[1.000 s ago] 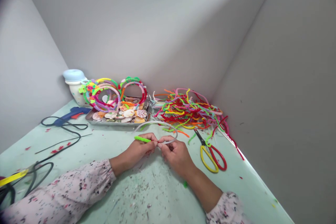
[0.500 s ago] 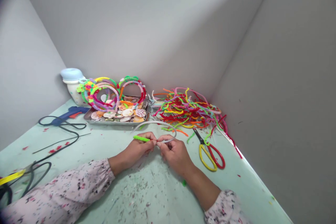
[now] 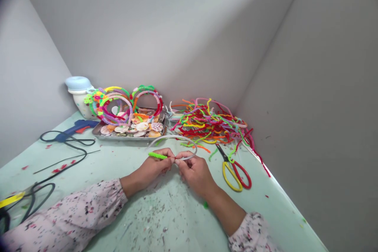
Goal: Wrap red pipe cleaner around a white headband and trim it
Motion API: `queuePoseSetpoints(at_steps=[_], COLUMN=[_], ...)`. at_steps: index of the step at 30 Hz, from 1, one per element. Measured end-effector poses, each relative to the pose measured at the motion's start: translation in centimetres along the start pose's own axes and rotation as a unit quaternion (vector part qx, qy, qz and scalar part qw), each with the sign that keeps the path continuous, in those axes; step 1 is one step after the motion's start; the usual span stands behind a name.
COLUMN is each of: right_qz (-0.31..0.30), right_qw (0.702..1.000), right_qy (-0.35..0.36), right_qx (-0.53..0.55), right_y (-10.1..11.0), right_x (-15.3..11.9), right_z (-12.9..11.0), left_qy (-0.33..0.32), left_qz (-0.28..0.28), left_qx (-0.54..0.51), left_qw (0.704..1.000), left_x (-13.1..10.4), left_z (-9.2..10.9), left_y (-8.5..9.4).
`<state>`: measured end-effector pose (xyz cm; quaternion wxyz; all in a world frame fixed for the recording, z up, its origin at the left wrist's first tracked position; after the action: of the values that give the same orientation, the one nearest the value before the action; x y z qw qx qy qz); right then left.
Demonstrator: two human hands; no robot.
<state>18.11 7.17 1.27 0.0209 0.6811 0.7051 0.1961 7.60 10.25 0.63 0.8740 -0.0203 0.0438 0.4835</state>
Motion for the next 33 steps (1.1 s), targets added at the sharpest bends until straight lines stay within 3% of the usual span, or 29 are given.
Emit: queuePoseSetpoints(at_steps=[27, 33], right_qz=[0.02, 0.018], right_qw=[0.999, 0.999], right_qy=[-0.011, -0.001], right_qx=[0.027, -0.031], right_y=[0.06, 0.33], right_x=[-0.13, -0.17], right_z=[0.42, -0.25], left_qy=[-0.006, 0.01], left_qz=[0.004, 0.015], left_qx=[0.002, 0.001], left_qw=[1.0, 1.0], left_x=[-0.09, -0.07], left_z=[-0.08, -0.14], left_y=[0.14, 0.2])
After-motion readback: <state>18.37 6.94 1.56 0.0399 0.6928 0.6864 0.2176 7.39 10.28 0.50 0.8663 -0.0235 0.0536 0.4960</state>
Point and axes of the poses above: each hand's wrist, its own x-axis towards the middle knuckle, its own y-axis out of the back of the hand, z = x × y, the point moved 10 cm from there along x, towards the middle knuckle, and after that the axes turned 8 degrees about y, right-handed, at the moved point
